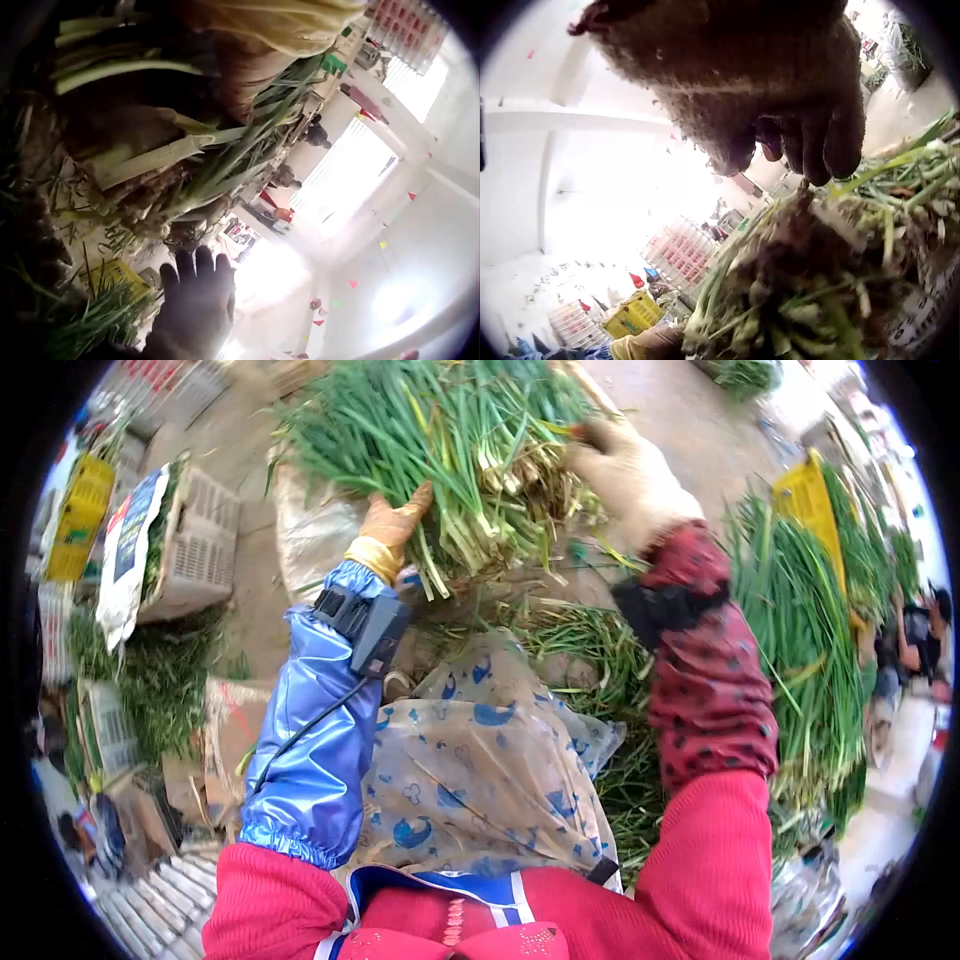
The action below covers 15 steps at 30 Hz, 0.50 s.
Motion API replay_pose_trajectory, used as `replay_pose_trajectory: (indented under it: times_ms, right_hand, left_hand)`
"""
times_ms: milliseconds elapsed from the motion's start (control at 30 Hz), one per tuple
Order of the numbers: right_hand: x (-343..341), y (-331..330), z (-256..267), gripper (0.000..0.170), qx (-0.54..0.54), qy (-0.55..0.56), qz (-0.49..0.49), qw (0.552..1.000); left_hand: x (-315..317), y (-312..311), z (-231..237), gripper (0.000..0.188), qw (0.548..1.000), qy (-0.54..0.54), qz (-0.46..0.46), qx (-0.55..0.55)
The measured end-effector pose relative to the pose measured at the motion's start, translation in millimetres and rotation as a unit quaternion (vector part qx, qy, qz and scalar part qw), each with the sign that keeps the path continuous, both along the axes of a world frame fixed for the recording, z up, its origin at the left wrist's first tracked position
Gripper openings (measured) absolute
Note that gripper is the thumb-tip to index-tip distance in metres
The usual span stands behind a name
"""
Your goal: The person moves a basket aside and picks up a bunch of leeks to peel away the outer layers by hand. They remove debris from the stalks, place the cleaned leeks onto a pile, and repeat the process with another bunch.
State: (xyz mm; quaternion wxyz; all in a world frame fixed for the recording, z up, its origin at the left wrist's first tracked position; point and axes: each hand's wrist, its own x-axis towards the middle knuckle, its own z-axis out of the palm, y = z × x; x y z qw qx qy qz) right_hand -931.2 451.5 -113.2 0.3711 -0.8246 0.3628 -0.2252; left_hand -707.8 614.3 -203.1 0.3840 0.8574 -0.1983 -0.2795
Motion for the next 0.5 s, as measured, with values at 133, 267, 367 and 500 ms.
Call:
replay_pose_trajectory:
  times_ms: [133, 267, 367, 500]
  right_hand:
    - [6.6, 47.0, 15.7, 0.028, -0.059, 0.178, -0.012, 0.982]
    - [-14.8, 73.7, 19.1, 0.036, -0.064, 0.153, -0.042, 0.985]
    - [-46.9, 132.0, 12.1, 0.031, -0.198, 0.031, -0.014, 0.980]
    - [-108.3, 218.2, 28.6, 0.034, -0.128, 0.026, 0.081, 0.988]
  left_hand:
    - [39.6, 4.0, -82.7, 0.082, 0.986, 0.139, -0.073, -0.048]
    - [9.8, 16.9, -44.0, 0.091, 0.961, 0.253, 0.032, -0.107]
    - [13.0, 29.2, -36.7, 0.097, 0.975, 0.209, 0.014, -0.079]
    - [19.7, 54.7, -7.5, 0.090, 0.947, -0.246, -0.207, -0.015]
